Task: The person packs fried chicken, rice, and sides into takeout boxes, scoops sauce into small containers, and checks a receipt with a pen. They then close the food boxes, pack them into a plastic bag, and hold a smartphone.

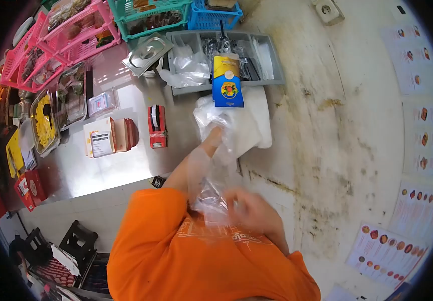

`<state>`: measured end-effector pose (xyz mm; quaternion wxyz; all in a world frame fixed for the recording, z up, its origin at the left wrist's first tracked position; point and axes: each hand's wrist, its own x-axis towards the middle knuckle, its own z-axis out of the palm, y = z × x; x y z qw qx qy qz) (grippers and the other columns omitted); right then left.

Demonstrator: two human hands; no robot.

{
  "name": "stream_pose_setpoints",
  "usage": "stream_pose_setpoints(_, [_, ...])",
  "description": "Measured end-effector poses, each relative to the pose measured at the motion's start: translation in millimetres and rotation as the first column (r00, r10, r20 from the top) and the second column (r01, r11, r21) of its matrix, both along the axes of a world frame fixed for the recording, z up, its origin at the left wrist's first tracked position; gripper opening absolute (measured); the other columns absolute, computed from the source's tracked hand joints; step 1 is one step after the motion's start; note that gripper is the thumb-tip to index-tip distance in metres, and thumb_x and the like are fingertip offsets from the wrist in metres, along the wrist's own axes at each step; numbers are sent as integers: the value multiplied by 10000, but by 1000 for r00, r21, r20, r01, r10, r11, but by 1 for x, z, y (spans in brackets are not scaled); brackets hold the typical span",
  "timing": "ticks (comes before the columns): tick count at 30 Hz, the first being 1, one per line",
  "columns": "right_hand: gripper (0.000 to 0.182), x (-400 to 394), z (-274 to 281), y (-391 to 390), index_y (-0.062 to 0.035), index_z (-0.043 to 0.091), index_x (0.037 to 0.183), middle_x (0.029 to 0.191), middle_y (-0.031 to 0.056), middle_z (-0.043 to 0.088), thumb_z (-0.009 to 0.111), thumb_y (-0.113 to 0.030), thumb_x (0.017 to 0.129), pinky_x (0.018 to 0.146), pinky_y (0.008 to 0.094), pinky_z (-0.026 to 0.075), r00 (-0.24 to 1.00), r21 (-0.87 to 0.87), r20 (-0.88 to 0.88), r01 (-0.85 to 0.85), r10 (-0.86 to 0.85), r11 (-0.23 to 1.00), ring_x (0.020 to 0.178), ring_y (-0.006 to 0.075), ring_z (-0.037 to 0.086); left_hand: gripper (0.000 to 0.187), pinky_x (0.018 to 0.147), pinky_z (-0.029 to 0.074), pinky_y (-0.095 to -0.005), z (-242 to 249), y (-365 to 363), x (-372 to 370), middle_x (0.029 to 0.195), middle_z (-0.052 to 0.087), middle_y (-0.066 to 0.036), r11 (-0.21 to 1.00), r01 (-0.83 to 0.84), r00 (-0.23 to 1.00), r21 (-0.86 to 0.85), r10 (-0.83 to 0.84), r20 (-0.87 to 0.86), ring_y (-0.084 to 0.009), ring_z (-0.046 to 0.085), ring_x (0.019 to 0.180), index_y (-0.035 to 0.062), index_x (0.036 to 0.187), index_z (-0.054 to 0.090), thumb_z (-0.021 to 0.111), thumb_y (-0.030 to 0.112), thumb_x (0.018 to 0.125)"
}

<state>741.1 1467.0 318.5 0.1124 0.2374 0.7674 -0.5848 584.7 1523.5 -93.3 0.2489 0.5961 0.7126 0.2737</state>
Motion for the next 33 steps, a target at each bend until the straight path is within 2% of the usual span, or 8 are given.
stream_pose_setpoints(4, [346, -23, -181, 34, -50, 617, 1147, 1057, 232, 641, 646, -265, 877, 825, 469, 505, 995, 416, -76, 86, -60, 905, 940, 444, 611, 306, 857, 541, -405, -6, -21, -28, 1112, 664, -204, 992, 127, 986, -21, -124, 115, -333, 635, 1030, 21, 1093, 690, 629, 102, 805])
stream_pose_setpoints(7, [310, -33, -284, 52, -52, 664, 1062, 1066, 239, 658, 636, -282, 856, 835, 485, 506, 994, 498, 78, 28, -76, 867, 959, 438, 632, 315, 859, 538, -403, -6, -60, -56, 1107, 666, -209, 987, 146, 936, -69, -115, 332, -337, 639, 1021, 19, 1105, 688, 631, 103, 806])
stream_pose_setpoints(12, [402, -63, -292, 88, -77, 642, 1173, 1081, 197, 688, 700, -260, 820, 868, 417, 520, 945, 496, 301, -39, -129, 868, 995, 353, 665, 348, 892, 515, -399, 135, -118, -39, 1131, 657, -249, 854, -496, 555, -158, 452, 698, -359, 654, 1027, -22, 1160, 644, 643, 155, 860])
stream_pose_setpoints(15, [307, -31, -378, 81, -30, 666, 1032, 947, 212, 691, 655, -265, 834, 846, 474, 512, 841, 101, -257, 514, -477, 852, 942, 408, 650, 355, 916, 506, -407, 169, -98, -8, 1125, 649, -257, 786, -617, 639, 45, 467, 611, -371, 645, 1036, -23, 1170, 631, 642, 129, 850])
stream_pose_setpoints(18, [389, -24, -311, 70, -9, 634, 1085, 1029, 216, 655, 687, -299, 831, 851, 481, 504, 999, 642, 33, -48, 34, 765, 931, 419, 635, 397, 947, 492, -430, 121, -69, 1, 1122, 643, -269, 891, -454, 809, 19, 403, 427, -409, 632, 1031, -34, 1202, 596, 624, 82, 824])
stream_pose_setpoints(24, [481, 13, -166, -9, 5, 600, 1179, 1050, 240, 600, 735, -309, 841, 788, 439, 523, 982, 718, 187, -160, 34, 677, 869, 365, 650, 469, 983, 463, -462, 34, -35, -2, 1183, 609, -285, 955, -247, 955, 163, 211, 208, -440, 595, 1075, -70, 1251, 542, 612, 105, 822])
stream_pose_setpoints(28, [280, 11, -149, -21, 14, 637, 1037, 730, 127, 633, 681, -227, 901, 563, 321, 494, 968, 332, 249, -44, -43, 942, 571, 197, 610, 511, 985, 461, -439, 188, -118, -17, 1264, 586, -248, 873, -329, 813, -361, 456, 362, -386, 597, 1122, -73, 1279, 515, 642, 224, 883])
stream_pose_setpoints(33, [142, -84, -59, -70, -81, 616, 970, 614, 19, 523, 569, -214, 978, 459, 260, 419, 972, 156, -101, 227, -213, 961, 495, 98, 520, 487, 789, 513, -369, 260, -301, -28, 1023, 710, -122, 942, -18, 699, 334, -227, 678, -229, 654, 885, -2, 1213, 609, 722, 319, 864])
